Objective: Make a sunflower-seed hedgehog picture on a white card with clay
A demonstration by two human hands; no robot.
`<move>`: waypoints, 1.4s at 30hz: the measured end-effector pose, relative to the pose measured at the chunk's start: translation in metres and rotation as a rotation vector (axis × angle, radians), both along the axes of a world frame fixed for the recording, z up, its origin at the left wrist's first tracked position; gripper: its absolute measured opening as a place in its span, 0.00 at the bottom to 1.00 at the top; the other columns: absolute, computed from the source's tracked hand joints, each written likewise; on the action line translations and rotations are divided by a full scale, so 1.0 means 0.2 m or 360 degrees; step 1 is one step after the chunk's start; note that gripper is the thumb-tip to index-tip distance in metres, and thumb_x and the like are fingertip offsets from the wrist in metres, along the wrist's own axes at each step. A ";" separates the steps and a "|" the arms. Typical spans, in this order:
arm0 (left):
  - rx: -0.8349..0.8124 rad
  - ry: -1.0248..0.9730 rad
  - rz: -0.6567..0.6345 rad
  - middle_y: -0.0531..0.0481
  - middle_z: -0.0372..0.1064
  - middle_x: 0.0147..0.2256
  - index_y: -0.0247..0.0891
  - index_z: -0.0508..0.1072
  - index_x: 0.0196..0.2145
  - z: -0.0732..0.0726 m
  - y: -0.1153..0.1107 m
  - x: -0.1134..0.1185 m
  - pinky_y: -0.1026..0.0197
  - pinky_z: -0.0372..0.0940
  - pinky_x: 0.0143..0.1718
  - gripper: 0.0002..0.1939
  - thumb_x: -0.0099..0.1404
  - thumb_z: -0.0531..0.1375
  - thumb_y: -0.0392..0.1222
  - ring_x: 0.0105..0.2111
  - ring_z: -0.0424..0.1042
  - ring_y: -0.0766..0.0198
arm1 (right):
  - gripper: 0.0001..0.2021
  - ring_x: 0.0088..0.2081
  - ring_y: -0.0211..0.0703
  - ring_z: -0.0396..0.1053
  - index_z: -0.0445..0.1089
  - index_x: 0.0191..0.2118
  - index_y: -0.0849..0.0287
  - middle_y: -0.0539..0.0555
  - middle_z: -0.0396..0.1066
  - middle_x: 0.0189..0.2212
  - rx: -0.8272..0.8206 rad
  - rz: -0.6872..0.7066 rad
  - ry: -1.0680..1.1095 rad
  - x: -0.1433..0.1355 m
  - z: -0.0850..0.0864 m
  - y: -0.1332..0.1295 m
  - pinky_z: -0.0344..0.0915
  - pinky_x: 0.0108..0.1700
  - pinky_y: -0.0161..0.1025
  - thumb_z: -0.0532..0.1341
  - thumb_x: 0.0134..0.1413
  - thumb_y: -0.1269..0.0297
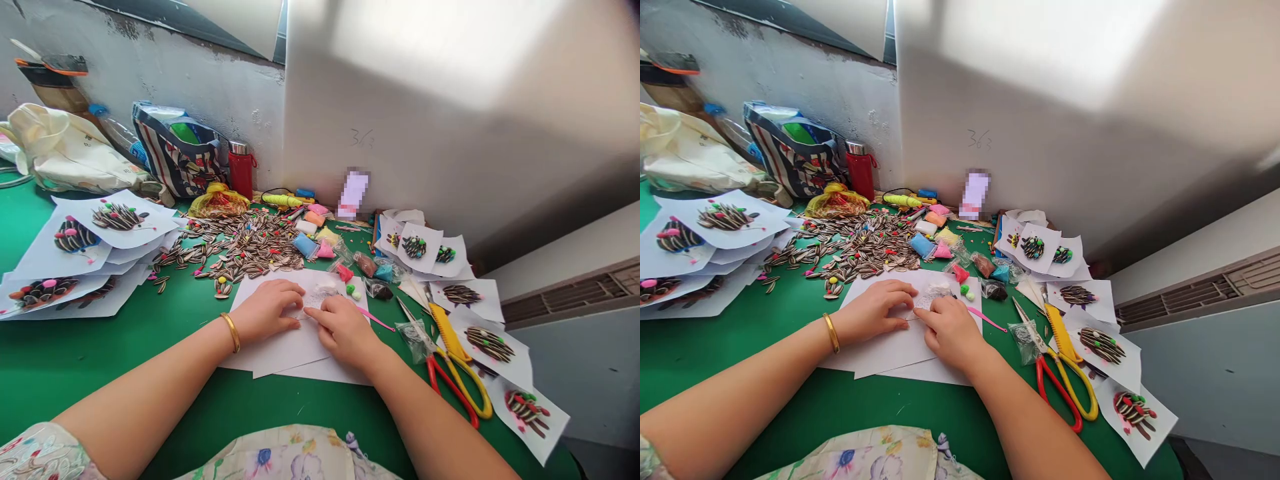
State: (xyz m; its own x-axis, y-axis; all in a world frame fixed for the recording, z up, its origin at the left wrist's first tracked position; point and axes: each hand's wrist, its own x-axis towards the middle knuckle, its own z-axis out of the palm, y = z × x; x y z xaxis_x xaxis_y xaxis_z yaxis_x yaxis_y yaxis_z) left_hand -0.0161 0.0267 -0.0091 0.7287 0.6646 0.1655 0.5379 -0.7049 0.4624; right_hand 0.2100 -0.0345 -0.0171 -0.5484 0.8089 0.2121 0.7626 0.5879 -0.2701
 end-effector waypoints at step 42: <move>0.0160 0.0078 -0.0118 0.47 0.71 0.55 0.44 0.77 0.47 0.01 -0.02 -0.01 0.46 0.61 0.58 0.16 0.61 0.66 0.47 0.57 0.67 0.50 | 0.18 0.37 0.45 0.63 0.76 0.49 0.55 0.55 0.69 0.34 0.0019 -0.0146 0.0108 0.01 -0.02 0.02 0.60 0.41 0.42 0.57 0.56 0.75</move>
State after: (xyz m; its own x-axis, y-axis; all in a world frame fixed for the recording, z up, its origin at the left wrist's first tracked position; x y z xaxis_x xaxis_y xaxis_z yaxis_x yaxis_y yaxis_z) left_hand -0.0183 0.0228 -0.0071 0.7839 0.5906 0.1915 0.5028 -0.7849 0.3622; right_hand 0.2118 -0.0296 -0.0202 -0.4563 0.8521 0.2561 0.7934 0.5200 -0.3164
